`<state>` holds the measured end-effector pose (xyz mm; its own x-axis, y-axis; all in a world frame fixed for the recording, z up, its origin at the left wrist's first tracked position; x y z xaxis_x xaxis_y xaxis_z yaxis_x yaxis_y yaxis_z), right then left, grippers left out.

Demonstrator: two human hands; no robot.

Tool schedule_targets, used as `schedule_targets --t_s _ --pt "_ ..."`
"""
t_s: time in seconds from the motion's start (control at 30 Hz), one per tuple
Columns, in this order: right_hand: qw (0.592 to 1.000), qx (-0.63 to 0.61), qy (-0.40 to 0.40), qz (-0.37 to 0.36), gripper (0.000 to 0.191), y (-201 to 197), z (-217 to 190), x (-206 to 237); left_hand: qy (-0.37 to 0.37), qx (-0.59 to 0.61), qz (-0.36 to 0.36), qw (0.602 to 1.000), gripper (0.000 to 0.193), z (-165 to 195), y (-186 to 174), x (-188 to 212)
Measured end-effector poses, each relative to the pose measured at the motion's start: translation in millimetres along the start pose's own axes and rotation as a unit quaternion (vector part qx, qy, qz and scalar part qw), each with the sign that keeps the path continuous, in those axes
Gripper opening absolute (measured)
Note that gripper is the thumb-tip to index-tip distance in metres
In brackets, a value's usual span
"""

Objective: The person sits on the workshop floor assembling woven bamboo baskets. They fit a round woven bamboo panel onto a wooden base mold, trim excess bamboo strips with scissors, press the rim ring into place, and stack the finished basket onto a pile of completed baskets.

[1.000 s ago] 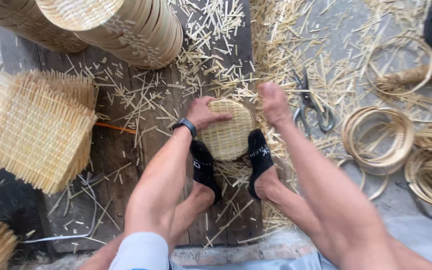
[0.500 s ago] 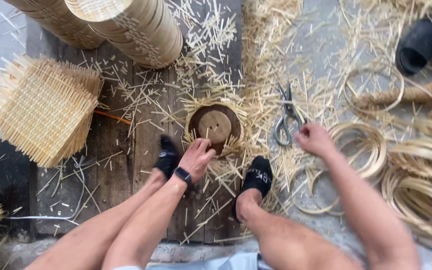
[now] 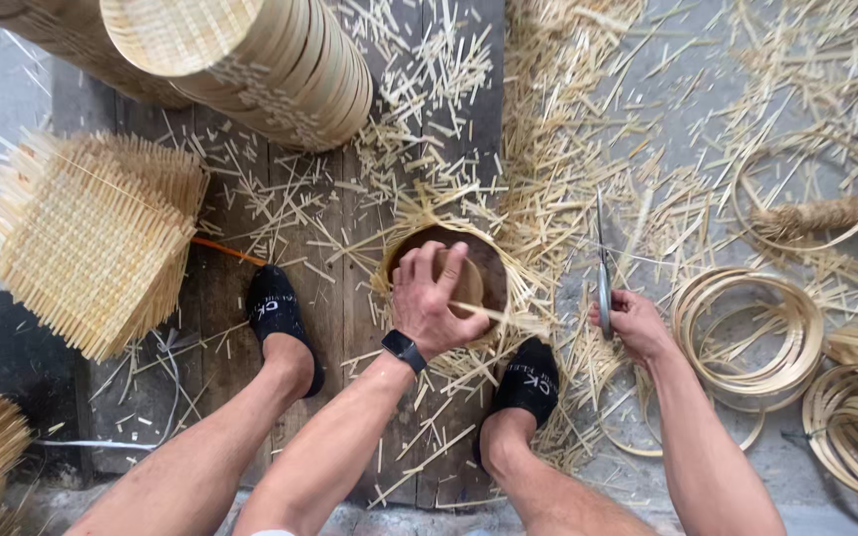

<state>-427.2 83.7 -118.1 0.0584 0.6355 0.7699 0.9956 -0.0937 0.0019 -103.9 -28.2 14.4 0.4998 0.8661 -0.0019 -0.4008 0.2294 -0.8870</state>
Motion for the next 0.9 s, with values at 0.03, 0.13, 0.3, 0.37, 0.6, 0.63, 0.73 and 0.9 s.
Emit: schedule_targets --t_s 0.03,0.13,0.3,0.37,0.6,0.63,0.73,0.9 --pt "0.999 0.031 0.003 0.005 0.039 6 4 9 0.057 0.005 0.009 0.998 0.105 3 -3 3" --pt "0.979 0.197 0.007 0.046 0.05 28 2 35 0.102 -0.041 -0.114 0.987 0.099 -2 13 -3" --pt "0.856 0.483 -0.148 0.109 0.059 71 -60 65 0.109 -0.011 -0.08 0.991 0.122 -5 6 6" --pt "0.785 0.559 -0.223 0.149 0.059 90 -81 67 -0.011 0.024 -0.038 0.999 0.129 -8 6 16" --pt "0.605 0.744 -0.214 0.186 0.022 104 -84 16 -0.172 0.057 0.005 0.983 0.12 -7 36 31" --pt "0.606 0.739 -0.234 0.18 0.018 96 -85 13 -0.156 0.051 -0.003 0.987 0.119 -11 37 29" --pt "0.617 0.716 -0.28 0.169 0.015 90 -85 11 -0.089 0.072 -0.025 0.993 0.12 -18 36 28" --pt "0.593 0.66 -0.388 0.251 0.036 108 -96 18 -0.087 0.096 -0.029 0.991 0.121 -22 34 26"
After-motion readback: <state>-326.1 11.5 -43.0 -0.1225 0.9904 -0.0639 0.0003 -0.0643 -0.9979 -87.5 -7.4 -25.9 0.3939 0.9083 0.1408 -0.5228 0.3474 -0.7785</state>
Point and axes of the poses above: each hand's wrist, its own x-axis away from the middle knuckle, its own y-axis out of the palm, z = x × y, the point moved 6 cm from there along -x, towards the middle knuckle, and after that the axes turned 7 degrees about -z, right-handed, at the moved point
